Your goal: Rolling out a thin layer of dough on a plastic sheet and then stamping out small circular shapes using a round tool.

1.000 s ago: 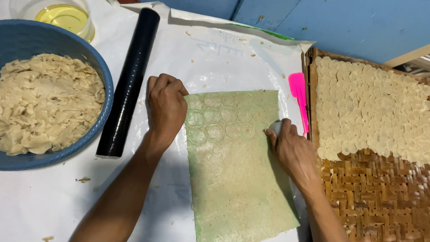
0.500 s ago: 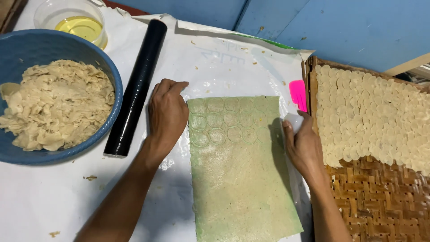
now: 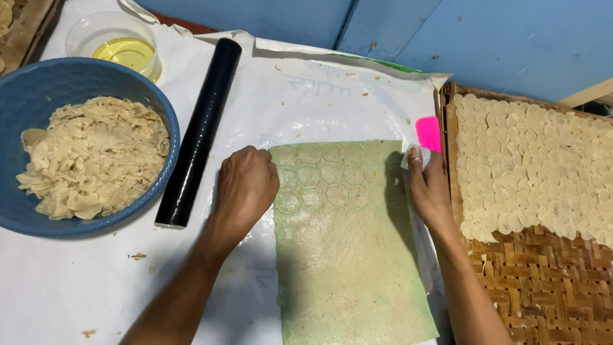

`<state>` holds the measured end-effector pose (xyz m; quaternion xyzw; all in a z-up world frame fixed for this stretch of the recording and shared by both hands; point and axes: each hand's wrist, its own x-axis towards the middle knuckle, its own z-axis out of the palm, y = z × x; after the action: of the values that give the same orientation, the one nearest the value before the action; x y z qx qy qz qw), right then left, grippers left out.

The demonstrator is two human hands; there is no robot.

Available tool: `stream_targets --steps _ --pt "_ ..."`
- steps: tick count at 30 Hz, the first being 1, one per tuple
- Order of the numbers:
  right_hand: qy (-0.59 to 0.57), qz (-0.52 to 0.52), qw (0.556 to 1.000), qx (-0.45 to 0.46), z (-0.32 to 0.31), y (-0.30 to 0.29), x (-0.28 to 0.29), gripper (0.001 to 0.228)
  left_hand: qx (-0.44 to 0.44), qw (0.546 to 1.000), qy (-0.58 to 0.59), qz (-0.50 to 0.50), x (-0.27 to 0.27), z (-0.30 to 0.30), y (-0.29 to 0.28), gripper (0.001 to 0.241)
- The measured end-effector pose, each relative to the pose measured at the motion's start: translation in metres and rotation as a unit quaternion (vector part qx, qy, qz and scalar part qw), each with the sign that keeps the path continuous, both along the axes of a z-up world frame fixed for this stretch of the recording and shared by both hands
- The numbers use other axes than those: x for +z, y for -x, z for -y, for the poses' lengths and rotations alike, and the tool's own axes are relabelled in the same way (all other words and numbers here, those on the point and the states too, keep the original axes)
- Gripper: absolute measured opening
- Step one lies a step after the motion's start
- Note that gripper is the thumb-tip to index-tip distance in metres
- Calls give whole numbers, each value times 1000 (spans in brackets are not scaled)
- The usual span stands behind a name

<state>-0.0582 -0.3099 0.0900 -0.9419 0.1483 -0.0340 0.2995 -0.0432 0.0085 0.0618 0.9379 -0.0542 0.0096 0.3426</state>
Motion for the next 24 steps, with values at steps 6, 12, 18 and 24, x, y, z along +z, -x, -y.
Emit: stream_targets --steps 6,12,18,24 --pt "-64 51 996 -34 -18 -2 14 62 24 993 68 88 -11 13 -3 30" --pt "-22 145 989 35 4 -31 -9 55 87 930 338 113 -24 1 -25 29" --pt "193 116 960 164 -84 17 -12 50 87 894 421 128 -33 3 -32 31" --pt "275 69 905 317 -154 40 -21 57 107 919 317 206 -38 4 -32 28"
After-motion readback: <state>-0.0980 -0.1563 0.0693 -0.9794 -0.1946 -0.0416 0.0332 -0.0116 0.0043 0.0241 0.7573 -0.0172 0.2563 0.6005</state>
